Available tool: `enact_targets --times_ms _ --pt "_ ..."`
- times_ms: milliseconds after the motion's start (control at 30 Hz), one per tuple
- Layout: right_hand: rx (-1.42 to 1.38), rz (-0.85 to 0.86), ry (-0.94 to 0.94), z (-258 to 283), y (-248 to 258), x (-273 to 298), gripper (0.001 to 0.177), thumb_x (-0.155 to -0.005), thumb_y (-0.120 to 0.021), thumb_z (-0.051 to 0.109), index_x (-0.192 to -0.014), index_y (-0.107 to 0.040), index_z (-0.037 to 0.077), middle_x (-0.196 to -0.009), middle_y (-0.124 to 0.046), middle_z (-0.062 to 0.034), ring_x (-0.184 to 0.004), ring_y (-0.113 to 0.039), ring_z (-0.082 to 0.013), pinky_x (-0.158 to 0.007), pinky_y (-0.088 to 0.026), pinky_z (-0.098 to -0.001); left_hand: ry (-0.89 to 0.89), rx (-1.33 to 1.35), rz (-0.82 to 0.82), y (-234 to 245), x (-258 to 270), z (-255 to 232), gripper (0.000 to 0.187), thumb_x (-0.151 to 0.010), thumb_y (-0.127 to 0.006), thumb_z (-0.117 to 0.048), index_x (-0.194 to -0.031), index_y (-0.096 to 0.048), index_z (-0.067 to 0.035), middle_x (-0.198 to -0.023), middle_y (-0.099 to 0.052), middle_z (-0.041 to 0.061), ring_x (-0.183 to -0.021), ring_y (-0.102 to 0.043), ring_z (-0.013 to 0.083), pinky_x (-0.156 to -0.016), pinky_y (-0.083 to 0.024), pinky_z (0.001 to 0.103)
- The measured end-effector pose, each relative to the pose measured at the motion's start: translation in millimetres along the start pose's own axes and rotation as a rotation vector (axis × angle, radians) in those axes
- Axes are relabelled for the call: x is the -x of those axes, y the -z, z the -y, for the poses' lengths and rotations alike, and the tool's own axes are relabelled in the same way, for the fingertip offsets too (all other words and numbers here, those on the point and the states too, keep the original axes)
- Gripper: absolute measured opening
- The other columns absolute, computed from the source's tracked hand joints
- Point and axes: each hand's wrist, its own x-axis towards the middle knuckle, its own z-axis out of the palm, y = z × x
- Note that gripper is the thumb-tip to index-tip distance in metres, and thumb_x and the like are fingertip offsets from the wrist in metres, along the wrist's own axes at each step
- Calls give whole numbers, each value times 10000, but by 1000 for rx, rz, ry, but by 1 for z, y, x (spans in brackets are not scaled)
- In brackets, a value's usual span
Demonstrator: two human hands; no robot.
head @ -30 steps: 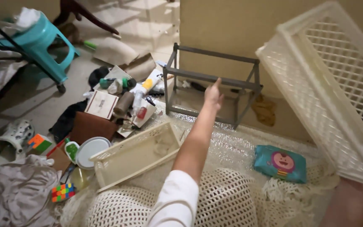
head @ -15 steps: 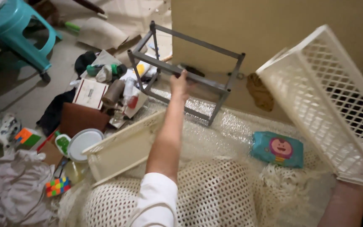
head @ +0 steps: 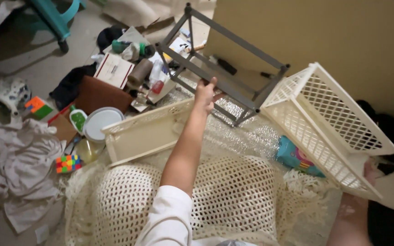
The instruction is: The person assembles a beige plastic storage basket by folding and snapping its sides into shape. They then place the assembled basket onto a metal shelving unit. The person repeats the process with a second basket and places it on the shelf. Finally, they open a small round container.
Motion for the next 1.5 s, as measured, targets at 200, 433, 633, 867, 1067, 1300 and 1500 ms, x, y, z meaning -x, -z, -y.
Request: enact_targets --times_ms 200,433,633,867,1067,1300,1500 --pt "15 -13 12 5 9 14 706 -991 -594 548 -1512 -403 112 -1476 -401 -96 -1388 -413 -291 -1218 -376 -499 -36 66 70 8 23 5 336 -1028 -554 -156 -1340 -479 -57 -1244 -591 98 -1109 -646 249 -757 -638 465" --pt "21 -50 37 14 23 23 774 -965 -581 600 -1539 -388 117 -1524 -385 -107 -1434 -398 -316 -1249 -362 -528 -32 124 99 7 60 30 294 -1031 -564 -174 -1290 -508 -49 -1216 -602 90 -1065 -653 232 -782 -678 421" --pt "29 -64 40 18 29 23 833 -943 -570 645 -1561 -375 122 -1565 -371 -116 -1473 -386 -337 -1276 -350 -553 -24 142 135 22 78 39 242 -1040 -567 -167 -1240 -516 -39 -1135 -590 75 -1011 -651 211 -774 -672 402" --pt "-6 8 88 35 2 -7 902 -917 -557 698 -1588 -360 128 -1613 -355 -126 -1519 -372 -361 -1308 -336 -581 -33 116 130 23 85 37 257 -1039 -565 -181 -1253 -498 -54 -1171 -562 63 -1018 -635 182 -794 -671 402" --pt "-84 94 148 43 -23 -30 961 -894 -546 742 -1610 -347 133 -1654 -341 -135 -1558 -360 -382 -1334 -324 -606 -16 171 86 -7 57 39 299 -1045 -570 -159 -1316 -477 -73 -1228 -581 102 -1027 -635 234 -801 -623 429" --pt "-378 245 302 75 -38 -46 1030 -868 -533 795 -1637 -332 139 -1702 -325 -146 -1604 -346 -407 -1366 -310 -635 130 553 269 -69 47 57 360 -969 -495 29 -1284 -521 -145 -1350 -602 58 -1212 -611 400 -1011 -521 577" --pt "-323 510 482 21 -108 -53 975 -960 -574 762 -1672 -284 162 -1760 -276 -108 -1626 -289 -353 -1389 -250 -561 -67 680 518 -96 77 33 286 -974 -458 157 -964 -404 -124 -1079 -716 118 -1347 -586 402 -1086 -423 683"
